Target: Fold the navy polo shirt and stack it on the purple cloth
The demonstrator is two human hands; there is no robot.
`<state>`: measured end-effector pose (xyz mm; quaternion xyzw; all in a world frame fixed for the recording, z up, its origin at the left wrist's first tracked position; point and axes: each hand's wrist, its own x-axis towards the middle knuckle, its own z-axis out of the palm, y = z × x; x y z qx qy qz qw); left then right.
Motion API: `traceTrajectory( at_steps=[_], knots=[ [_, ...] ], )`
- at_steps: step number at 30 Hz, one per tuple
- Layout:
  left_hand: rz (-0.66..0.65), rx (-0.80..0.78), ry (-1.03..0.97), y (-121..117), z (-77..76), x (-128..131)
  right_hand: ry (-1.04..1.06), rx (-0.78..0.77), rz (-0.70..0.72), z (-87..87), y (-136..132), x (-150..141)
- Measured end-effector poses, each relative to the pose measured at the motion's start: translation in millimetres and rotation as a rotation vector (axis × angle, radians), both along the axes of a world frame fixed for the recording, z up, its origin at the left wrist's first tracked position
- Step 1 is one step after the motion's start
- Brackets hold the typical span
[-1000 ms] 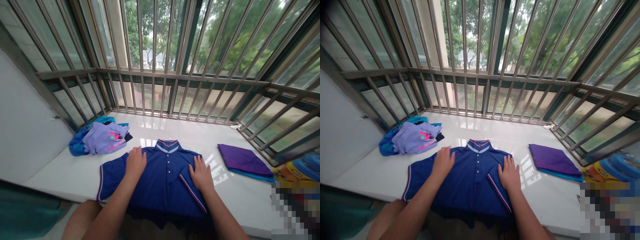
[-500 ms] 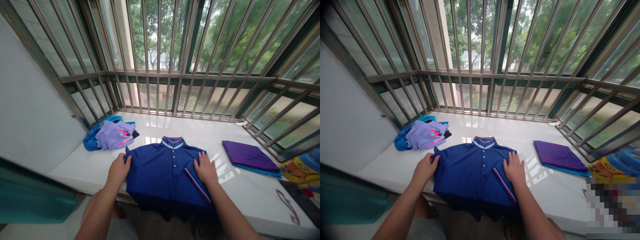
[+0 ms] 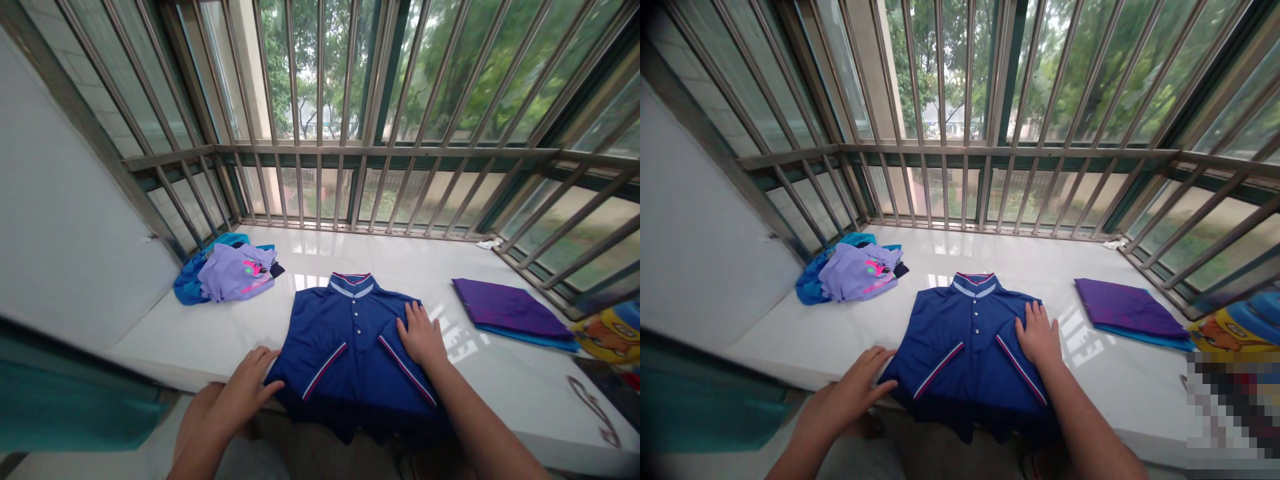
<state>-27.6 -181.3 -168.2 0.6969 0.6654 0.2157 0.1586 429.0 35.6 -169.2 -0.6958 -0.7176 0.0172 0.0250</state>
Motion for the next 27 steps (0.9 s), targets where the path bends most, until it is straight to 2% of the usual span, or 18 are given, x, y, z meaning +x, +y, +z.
traceTrajectory(
  at_steps=[2,4,6,8,10,12,15,18,22,25,27],
  knots=[
    [-0.001,-0.015,-0.022,1.5,0.4,-4.5,0.024,0.079,0.054,13.0,1.2,-3.6],
    [-0.008,-0.031,-0.066,4.9,1.9,-5.1,0.078,0.143,0.117,31.9,1.3,-21.1],
    [-0.03,-0.028,-0.118,7.7,0.6,-4.8,0.147,0.093,0.205,51.0,-0.5,-57.1],
    [-0.05,-0.011,-0.149,9.2,-3.7,-5.2,0.199,-0.042,0.351,63.7,-3.7,-108.2],
    [-0.057,0.002,-0.162,9.6,-8.1,-6.8,0.219,-0.088,0.437,66.9,-5.6,-164.0],
    [-0.061,0.002,-0.175,9.9,-9.5,-8.6,0.23,-0.104,0.459,62.7,-3.5,-213.3],
    [-0.083,-0.035,-0.194,9.4,-4.3,-9.8,0.249,-0.12,0.468,52.0,6.7,-263.7],
    [-0.099,-0.07,-0.191,6.0,6.5,-8.5,0.278,-0.121,0.523,45.6,18.9,-291.6],
    [-0.076,-0.062,-0.126,-2.6,22.0,-5.7,0.306,-0.097,0.575,44.3,29.3,-314.4],
    [-0.058,-0.056,-0.09,-2.1,30.1,-4.7,0.313,-0.087,0.581,47.4,28.2,-318.3],
    [-0.04,-0.004,-0.074,8.6,29.8,-3.6,0.321,-0.062,0.573,52.1,20.7,-309.0]
  ],
)
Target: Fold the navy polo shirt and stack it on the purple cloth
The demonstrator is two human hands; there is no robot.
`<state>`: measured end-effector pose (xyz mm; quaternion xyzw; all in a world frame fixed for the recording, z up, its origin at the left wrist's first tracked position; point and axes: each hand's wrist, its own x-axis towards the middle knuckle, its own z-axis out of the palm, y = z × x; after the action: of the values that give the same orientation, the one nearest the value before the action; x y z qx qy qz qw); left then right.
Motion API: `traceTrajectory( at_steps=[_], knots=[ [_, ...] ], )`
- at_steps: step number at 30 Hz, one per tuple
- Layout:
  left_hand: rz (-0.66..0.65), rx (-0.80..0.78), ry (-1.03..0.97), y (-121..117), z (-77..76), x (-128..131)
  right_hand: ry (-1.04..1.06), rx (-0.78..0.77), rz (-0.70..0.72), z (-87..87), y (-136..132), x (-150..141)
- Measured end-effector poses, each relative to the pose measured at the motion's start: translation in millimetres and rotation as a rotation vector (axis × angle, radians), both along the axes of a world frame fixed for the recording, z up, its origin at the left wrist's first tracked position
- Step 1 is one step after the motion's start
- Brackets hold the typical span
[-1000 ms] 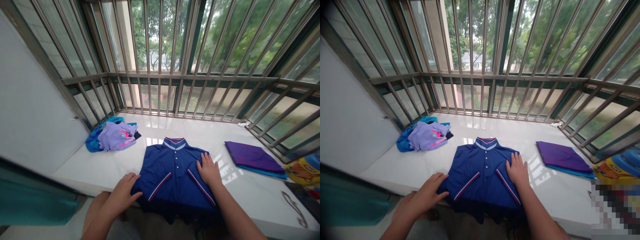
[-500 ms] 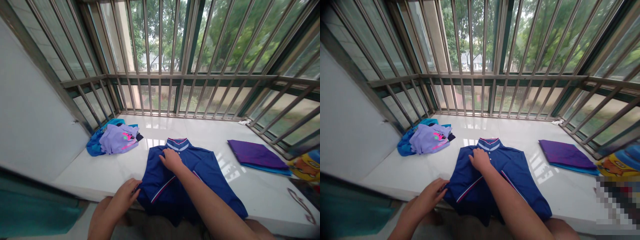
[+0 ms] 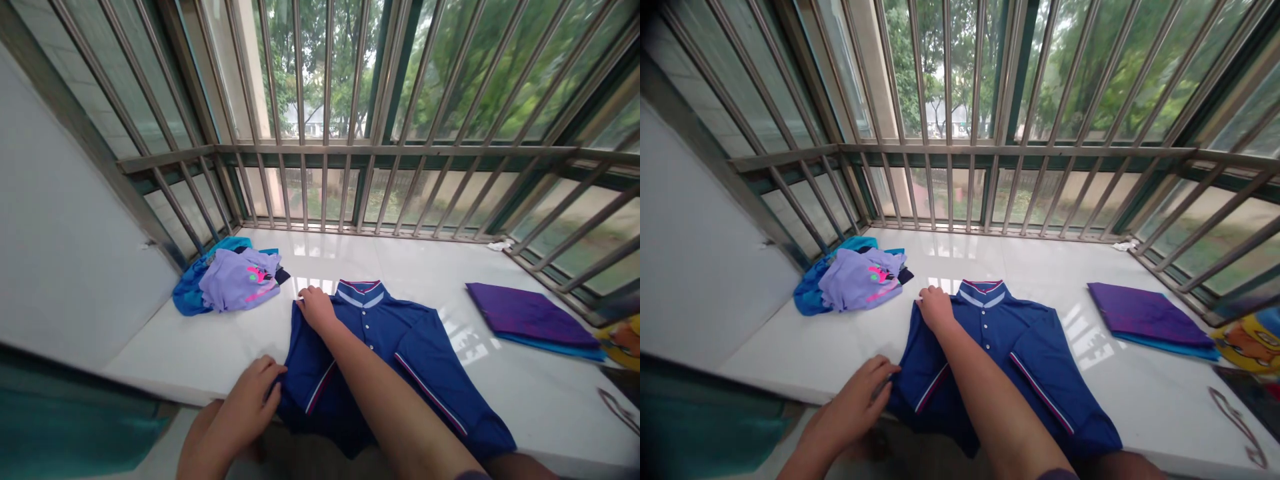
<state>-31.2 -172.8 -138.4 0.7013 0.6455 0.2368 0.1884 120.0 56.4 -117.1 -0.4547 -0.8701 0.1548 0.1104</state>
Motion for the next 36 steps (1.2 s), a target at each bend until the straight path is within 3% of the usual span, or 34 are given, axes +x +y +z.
traceTrajectory(
  at_steps=[5,9,12,15,18,22,24,28,32,36],
  knots=[
    [0.023,0.179,0.107,64.7,-19.3,16.8,0.085,0.115,-0.077,11.6,-37.6,74.0],
    [0.026,0.096,0.276,120.3,-31.6,40.8,-0.038,0.21,-0.257,5.6,-54.4,173.1],
    [0.075,0.02,0.36,143.7,-37.2,52.6,-0.233,0.222,-0.463,-4.3,-42.7,250.3],
    [0.096,0.001,0.383,154.8,-41.9,52.9,-0.333,0.099,-0.672,-11.0,-15.5,311.7],
    [0.11,0.009,0.34,166.6,-39.5,38.3,-0.304,-0.07,-0.664,-10.9,16.7,347.6],
    [0.159,0.046,0.28,194.8,-21.0,13.0,-0.247,-0.072,-0.58,-2.2,52.5,353.2],
    [0.099,0.028,0.258,213.5,-11.3,12.0,-0.216,-0.037,-0.506,1.6,65.1,340.1],
    [-0.08,-0.053,0.22,254.9,-3.6,39.4,-0.172,-0.074,-0.264,0.8,84.1,297.5],
    [-0.134,-0.127,0.217,288.2,-1.2,68.4,-0.16,-0.113,-0.199,-0.2,97.7,264.2],
    [-0.27,-0.135,0.169,285.7,13.5,74.9,-0.072,-0.002,-0.097,14.2,87.4,263.2]
  ],
)
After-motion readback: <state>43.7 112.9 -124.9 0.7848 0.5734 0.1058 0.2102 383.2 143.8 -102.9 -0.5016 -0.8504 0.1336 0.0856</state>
